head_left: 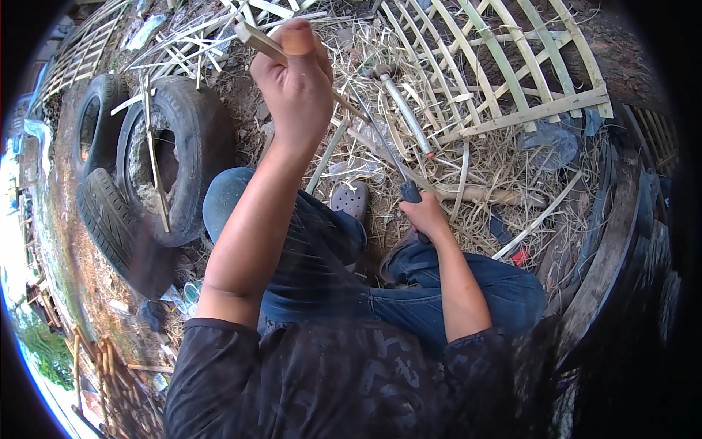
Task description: The person strips bamboo strips using a large knife, holding a strip in one hand and shaving it with the blade in the other.
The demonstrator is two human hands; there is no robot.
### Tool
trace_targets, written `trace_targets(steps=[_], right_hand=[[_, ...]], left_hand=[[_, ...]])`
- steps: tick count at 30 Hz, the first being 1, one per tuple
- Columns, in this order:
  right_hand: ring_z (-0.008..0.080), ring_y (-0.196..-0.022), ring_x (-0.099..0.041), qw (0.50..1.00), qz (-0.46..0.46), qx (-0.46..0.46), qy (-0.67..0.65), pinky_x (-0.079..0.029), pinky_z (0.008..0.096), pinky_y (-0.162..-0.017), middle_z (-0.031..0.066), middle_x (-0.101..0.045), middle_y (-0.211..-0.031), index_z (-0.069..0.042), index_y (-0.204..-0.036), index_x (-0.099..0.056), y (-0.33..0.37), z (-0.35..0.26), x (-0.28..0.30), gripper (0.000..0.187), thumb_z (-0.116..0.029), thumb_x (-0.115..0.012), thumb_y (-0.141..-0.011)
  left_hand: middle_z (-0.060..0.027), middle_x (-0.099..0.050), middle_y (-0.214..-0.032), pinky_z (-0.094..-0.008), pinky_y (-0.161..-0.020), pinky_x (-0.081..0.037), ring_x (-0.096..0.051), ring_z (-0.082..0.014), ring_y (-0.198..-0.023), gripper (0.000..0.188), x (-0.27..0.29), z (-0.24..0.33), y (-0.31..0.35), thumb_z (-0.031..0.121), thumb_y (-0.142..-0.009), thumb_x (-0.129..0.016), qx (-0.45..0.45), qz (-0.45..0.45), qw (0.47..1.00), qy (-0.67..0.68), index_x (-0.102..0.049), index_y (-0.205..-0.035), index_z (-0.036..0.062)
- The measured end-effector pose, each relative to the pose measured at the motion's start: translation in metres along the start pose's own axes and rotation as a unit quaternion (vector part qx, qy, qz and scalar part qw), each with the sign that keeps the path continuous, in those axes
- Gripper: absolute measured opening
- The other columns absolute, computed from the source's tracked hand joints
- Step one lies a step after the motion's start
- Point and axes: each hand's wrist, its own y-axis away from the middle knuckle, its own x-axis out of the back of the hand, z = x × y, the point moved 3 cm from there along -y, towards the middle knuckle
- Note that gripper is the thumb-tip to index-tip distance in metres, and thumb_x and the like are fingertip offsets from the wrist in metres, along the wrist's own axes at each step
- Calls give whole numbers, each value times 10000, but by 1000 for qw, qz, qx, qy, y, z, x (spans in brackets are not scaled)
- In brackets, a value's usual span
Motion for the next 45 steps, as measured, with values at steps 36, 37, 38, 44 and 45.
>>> trace_targets(steps=[36,37,38,44,45], right_hand=[[178,-397,-552,993,9,-7,-114,-445,316,-410,76,-552,-499,19,-628,-574,-33,-2,-48,201,-157,-615,-717],[179,-395,-550,994,4,-22,-104,-447,316,-407,77,-552,-497,21,-632,-576,-34,-3,-48,202,-158,-616,-715],[180,-393,-549,995,-1,-38,-94,-449,315,-404,79,-551,-495,24,-636,-578,-34,-3,-50,203,-160,-617,-713],[177,-401,-553,991,29,79,-101,-438,327,-429,87,-555,-489,4,-559,-565,-36,-18,-62,250,-193,-627,-700],[185,-419,-565,993,13,28,-116,-444,337,-444,91,-555,-491,8,-575,-576,-44,-4,-64,244,-198,-631,-695]], left_hand=[[49,-387,-486,-180,-388,-289,-317,-6,-410,456,4,-16,-8,91,-842,-670,-28,104,993,-45,-305,-580,174],[48,-379,-481,-183,-382,-274,-307,-9,-403,460,5,-16,-9,81,-841,-666,-44,123,989,-65,-303,-575,174],[48,-379,-481,-183,-382,-274,-307,-9,-403,460,6,-14,-10,81,-841,-666,-47,121,990,-63,-303,-575,174],[50,-352,-466,-199,-362,-221,-272,-21,-379,465,14,-20,-16,32,-835,-648,-62,96,991,-64,-299,-564,178],[50,-354,-472,-199,-360,-236,-278,-16,-387,461,17,-23,-15,23,-834,-643,-61,98,992,-48,-302,-567,180]])
